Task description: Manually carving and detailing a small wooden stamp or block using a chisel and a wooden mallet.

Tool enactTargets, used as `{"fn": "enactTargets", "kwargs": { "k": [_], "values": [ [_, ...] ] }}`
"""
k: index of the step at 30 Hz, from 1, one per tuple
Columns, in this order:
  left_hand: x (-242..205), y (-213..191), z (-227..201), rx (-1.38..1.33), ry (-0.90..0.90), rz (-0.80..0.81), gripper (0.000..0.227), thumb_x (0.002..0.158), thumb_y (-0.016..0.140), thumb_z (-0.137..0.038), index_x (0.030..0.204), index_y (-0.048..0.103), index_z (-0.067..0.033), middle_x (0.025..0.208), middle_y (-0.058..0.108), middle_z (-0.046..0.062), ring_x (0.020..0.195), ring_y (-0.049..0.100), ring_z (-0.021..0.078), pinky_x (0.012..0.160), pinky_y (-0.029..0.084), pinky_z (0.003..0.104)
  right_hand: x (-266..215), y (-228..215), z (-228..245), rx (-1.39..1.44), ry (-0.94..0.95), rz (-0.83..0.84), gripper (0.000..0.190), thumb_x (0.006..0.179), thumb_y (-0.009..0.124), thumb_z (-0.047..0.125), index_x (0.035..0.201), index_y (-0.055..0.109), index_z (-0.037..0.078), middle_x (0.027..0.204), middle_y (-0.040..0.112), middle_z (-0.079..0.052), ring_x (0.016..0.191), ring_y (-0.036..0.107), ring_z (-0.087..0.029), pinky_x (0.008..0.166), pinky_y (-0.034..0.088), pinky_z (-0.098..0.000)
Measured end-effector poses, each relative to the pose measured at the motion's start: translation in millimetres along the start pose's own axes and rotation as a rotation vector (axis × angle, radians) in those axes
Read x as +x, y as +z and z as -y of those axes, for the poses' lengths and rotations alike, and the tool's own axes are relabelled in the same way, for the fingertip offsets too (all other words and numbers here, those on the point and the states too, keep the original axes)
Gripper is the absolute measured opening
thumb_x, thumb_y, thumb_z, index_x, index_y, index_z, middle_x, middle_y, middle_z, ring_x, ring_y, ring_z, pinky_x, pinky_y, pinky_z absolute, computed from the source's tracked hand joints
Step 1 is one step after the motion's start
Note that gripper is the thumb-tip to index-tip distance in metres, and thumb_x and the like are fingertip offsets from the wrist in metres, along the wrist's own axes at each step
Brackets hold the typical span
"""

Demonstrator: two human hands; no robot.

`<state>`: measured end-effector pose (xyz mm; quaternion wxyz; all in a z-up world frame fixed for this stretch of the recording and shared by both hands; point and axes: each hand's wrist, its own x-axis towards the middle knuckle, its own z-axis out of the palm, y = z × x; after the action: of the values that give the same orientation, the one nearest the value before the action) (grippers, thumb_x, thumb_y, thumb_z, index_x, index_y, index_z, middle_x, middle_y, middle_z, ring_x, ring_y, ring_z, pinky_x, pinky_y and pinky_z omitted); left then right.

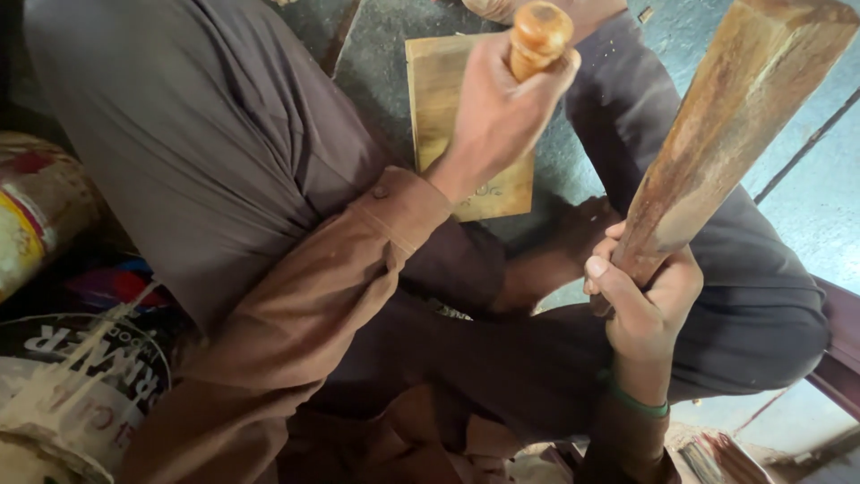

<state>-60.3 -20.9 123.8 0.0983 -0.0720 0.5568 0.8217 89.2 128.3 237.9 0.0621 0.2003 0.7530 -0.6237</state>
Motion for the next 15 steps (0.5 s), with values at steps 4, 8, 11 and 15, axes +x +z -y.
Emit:
{"fn": "enactTargets", "kwargs": {
  "k": [4,8,11,15],
  "values": [
    [-3,-4,7,0.028,0.093,-0.061,0.024,0.096,0.071,-0.017,0.079,0.058,-0.0047,0.069,0.053,-0.005,0.065,0.048,0.0047,0.058,0.043,0.030,-1,1,3,-0.028,-0.014,0.001,0.032,0.089,0.064,-0.008,0.119,0.056,-0.005,0.080,0.062,-0.011,0.066,0.058,-0.014,0.069,0.049,-0.0272],
    [2,-7,10,-0.026,0.063,-0.048,0.019,0.093,0.070,-0.016,0.080,0.064,-0.0052,0.069,0.059,-0.008,0.060,0.052,0.0040,0.054,0.042,0.028,-1,-1,5,-0.021,-0.045,0.024,0.027,0.090,0.065,-0.007,0.115,0.056,-0.006,0.080,0.062,-0.011,0.067,0.059,-0.014,0.066,0.049,-0.0250],
    [4,-7,19,-0.112,0.088,-0.074,0.023,0.095,0.071,-0.014,0.078,0.060,-0.0019,0.070,0.053,-0.007,0.065,0.046,0.0034,0.058,0.038,0.028,-2,0,10,-0.031,-0.041,0.038,0.031,0.089,0.065,-0.008,0.119,0.056,-0.005,0.080,0.062,-0.011,0.067,0.059,-0.014,0.069,0.050,-0.0273],
    [3,-7,17,-0.078,0.089,-0.112,0.023,0.094,0.072,-0.012,0.077,0.059,-0.0021,0.070,0.053,-0.007,0.067,0.047,0.0029,0.059,0.041,0.029,-3,2,11,-0.031,-0.043,0.039,0.030,0.090,0.066,-0.008,0.118,0.057,-0.006,0.081,0.062,-0.011,0.068,0.060,-0.014,0.069,0.050,-0.0256]
  ]
}}
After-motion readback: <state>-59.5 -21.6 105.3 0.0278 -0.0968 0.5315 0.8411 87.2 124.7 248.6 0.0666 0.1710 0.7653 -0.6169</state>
